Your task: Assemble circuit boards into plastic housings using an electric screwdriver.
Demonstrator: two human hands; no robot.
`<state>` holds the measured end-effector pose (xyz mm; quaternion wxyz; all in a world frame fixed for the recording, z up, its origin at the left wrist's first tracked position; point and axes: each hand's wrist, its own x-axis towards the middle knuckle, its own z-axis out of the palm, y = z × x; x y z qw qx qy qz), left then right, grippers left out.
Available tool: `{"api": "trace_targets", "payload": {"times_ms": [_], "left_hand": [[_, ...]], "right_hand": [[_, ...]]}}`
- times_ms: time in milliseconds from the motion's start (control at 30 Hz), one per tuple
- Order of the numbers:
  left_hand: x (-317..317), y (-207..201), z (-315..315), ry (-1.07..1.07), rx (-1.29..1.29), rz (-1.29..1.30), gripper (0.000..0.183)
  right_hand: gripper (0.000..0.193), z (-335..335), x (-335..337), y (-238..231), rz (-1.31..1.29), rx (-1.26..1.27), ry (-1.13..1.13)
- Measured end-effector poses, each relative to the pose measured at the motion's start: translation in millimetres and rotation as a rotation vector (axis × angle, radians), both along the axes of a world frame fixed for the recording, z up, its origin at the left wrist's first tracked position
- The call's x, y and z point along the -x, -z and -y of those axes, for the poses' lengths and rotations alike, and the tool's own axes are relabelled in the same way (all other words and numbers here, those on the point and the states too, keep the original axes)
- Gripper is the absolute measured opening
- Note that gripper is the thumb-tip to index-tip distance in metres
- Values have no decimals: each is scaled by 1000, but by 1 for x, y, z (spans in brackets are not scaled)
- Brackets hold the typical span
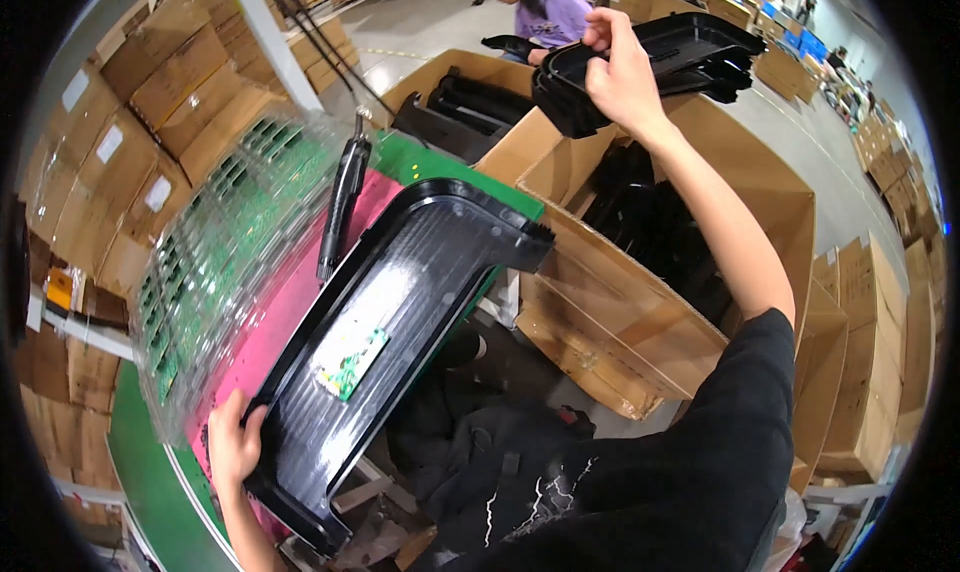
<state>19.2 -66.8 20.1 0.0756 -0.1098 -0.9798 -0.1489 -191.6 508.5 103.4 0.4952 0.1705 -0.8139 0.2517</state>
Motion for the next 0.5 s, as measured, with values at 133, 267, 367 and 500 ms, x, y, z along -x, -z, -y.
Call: {"api": "trace_targets", "payload": {"times_ms": [133,267,367,500], "left_hand": [[-69,-20,2,-69,-203,-222,17],[-106,-9,9,-295,-384,-582,19],[-137,0,40,-643,-396,-980,21],[-190,10,77,-778,-1265,-872,41]], "right_hand": [[54,-99,20,28,143,-409,492],[46,-148,-8,54,339,-608,696],[37,-148,-10,45,268,-646,624],[29,-148,14,27,198,-907,557]]}}
